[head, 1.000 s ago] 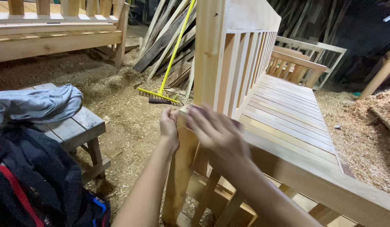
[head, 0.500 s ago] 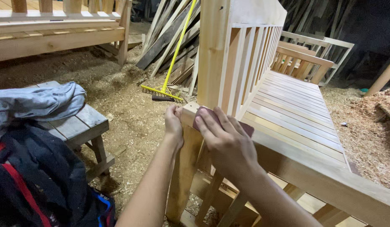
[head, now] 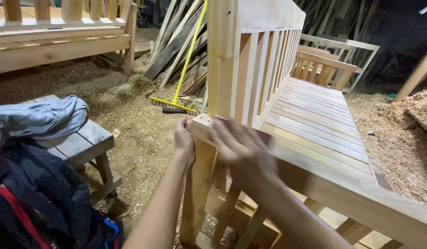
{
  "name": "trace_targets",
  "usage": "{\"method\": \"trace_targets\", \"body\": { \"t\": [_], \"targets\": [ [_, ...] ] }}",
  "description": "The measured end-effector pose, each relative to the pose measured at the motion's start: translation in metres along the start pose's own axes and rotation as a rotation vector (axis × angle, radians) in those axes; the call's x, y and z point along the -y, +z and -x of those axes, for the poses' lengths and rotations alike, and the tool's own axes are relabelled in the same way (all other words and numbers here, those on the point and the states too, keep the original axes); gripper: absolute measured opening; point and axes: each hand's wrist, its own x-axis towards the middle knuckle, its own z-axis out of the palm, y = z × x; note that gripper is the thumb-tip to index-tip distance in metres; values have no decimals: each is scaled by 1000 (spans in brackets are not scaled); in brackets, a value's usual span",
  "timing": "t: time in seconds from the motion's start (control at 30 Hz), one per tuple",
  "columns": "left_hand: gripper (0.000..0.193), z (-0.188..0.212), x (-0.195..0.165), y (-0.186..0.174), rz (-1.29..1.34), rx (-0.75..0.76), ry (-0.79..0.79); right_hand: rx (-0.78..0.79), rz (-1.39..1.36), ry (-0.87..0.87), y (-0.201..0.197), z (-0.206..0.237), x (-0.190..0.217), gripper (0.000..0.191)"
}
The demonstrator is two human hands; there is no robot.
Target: The person sands a wooden bench frame with a piece of sandpaper, rubbing the armrests, rails and slats by hand while steadying the bench with the other hand, working around the seat and edges of the unfinished furniture.
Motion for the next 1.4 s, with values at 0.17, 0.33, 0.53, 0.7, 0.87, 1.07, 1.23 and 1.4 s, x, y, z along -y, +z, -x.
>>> {"method": "trace_targets", "body": {
  "t": [0.17,0.33,0.53,0.7,0.87,1.07,1.23,1.4],
  "targets": [
    [57,4,-6,-2,209,145,37,-25,-307,76,-2,-58,24,51],
    [88,0,1,-1,-47,66,-20,96,-79,232,-67,97,-34,75],
    [86,-3,2,-5,-143,66,36,135,-118,186,-79,42,-17,77],
    [81,0,-4,-5,-8,148,-84,93,-357,138,-45,-58,22,65],
    [61,-4,1,-7,-73,82,-9,-81,-58,173,-75,93,-33,54],
    [57,-6,2,-12,-47,133,-64,-26,48,157,-97,66,-30,60],
    [57,-4,-4,-16,-139,285,73,407,-356,220,-31,-59,21,60],
    [63,-3,-6,-14,-54,189,-96,-4,-49,120,-80,57,-24,59]
  ]
}}
